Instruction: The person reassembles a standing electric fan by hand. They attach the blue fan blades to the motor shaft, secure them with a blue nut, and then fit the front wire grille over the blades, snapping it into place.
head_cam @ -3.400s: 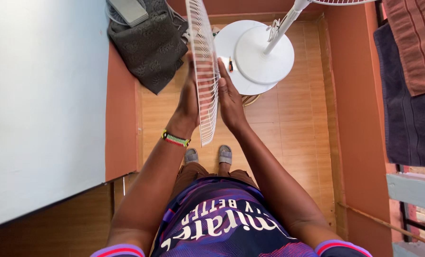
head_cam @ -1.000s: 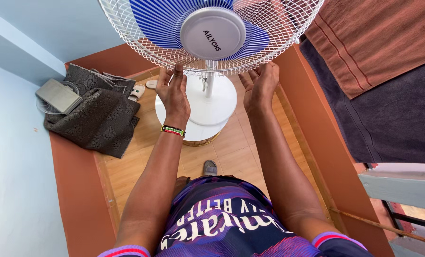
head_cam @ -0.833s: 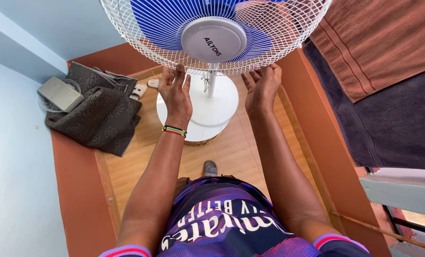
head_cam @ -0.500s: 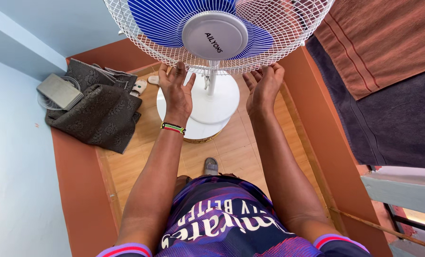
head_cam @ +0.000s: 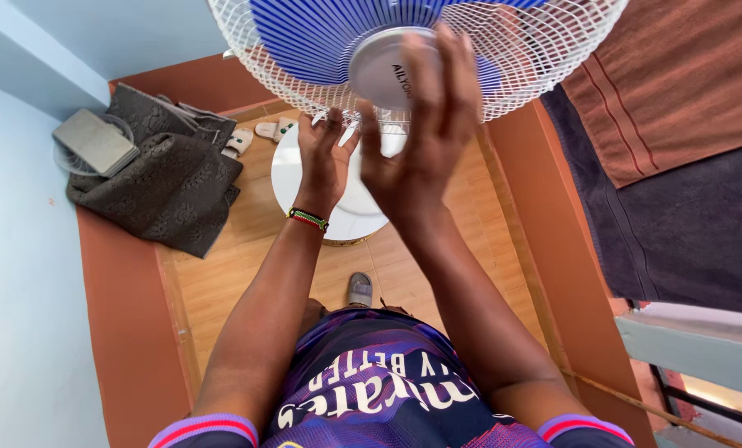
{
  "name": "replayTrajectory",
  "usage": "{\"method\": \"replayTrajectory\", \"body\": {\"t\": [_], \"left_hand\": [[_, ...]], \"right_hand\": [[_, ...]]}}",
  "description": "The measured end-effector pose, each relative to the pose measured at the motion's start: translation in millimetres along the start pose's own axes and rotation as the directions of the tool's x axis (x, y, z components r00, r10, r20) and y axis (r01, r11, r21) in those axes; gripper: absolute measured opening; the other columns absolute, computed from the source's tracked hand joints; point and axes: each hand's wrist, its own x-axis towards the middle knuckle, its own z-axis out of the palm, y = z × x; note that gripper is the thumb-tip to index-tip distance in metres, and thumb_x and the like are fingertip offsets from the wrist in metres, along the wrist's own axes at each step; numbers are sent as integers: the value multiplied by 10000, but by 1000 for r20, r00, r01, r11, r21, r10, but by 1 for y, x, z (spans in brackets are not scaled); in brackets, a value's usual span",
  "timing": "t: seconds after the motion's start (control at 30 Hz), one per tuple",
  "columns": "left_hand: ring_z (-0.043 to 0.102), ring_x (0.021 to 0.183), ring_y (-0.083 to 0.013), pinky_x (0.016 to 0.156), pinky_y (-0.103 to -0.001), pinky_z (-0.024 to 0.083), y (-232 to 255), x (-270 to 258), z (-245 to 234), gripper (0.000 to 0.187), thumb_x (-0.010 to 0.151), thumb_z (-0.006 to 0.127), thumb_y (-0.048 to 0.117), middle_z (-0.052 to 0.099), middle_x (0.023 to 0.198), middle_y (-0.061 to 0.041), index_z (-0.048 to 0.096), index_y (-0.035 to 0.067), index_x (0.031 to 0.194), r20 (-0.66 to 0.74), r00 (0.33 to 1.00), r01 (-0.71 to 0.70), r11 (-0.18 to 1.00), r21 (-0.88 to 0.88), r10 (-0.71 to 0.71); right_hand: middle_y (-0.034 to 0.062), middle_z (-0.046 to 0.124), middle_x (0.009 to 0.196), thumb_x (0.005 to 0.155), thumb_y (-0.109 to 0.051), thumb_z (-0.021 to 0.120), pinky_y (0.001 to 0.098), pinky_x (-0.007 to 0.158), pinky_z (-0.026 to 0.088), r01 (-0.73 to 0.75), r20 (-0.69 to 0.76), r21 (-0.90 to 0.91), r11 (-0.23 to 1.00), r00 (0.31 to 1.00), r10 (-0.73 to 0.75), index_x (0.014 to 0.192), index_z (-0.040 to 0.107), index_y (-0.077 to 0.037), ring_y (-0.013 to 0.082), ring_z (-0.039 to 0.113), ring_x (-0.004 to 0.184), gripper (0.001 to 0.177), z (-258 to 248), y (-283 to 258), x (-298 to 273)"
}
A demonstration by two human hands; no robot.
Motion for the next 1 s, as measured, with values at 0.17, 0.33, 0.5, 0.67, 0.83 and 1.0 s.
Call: {"method": "replayTrajectory", "body": {"t": [0.17, 0.33, 0.5, 0.67, 0.83, 1.0], "left_hand": [[542, 1309, -251, 1150, -465, 457, 22, -3, -5, 756, 896, 786, 307, 512, 1357, -134, 287, 71, 1413, 45, 998, 33, 999, 22, -34], [626, 966, -163, 810, -330, 514, 90, 5, -24, 492, 906, 637, 460, 596, 1093, -62, 547, 86, 1212, -136, 986, 122, 972, 198, -96], [591, 518, -145, 498, -275, 435, 164, 64, -29, 529, 947, 478, 584, 610, 595, 11, 623, 127, 723, -184, 956, 288, 851, 439, -229], [489, 463, -113, 436, -250, 373, 193, 101, -31, 419, 995, 622, 338, 442, 522, 38, 463, 172, 644, -18, 859, 488, 809, 326, -511], [445, 411, -94, 370, -236, 327, 201, 112, -36, 434, 981, 644, 268, 405, 493, 41, 448, 147, 613, 1, 877, 413, 755, 509, -480], [574, 484, -102, 420, -264, 479, 204, 115, -39, 465, 1056, 500, 364, 605, 604, 13, 625, 54, 732, 189, 904, 196, 764, 615, -384]], "right_hand": [[37, 205, 1707, 1115, -252, 805, 487, 1337, 34, 44, 165, -157, 987, 986, -17, 1650, 397, -341, 260, 112, 1618, 679, 40, -40, 23], [20, 175, 1731, 1002, -109, 762, 486, 1343, 1, 59, 156, -242, 969, 988, -21, 1626, 403, -324, 245, 67, 1617, 752, 50, -36, 27], [91, 257, 1693, 1048, -357, 887, 537, 1320, 72, -4, 98, -274, 962, 995, 33, 1556, 518, -240, 328, 135, 1614, 638, 56, -46, 30], [123, 301, 1635, 970, -604, 751, 598, 1333, 147, 3, -6, -426, 905, 1000, -6, 1502, 554, -205, 347, 176, 1566, 694, 73, -53, 41], [157, 305, 1630, 954, -605, 742, 618, 1337, 163, -46, 9, -426, 904, 998, 55, 1510, 538, -180, 381, 187, 1557, 729, 77, -47, 40], [142, 282, 1672, 932, -445, 845, 612, 1362, 171, -44, 9, -354, 934, 999, 50, 1550, 511, -186, 379, 169, 1593, 749, 69, -47, 36]]}}
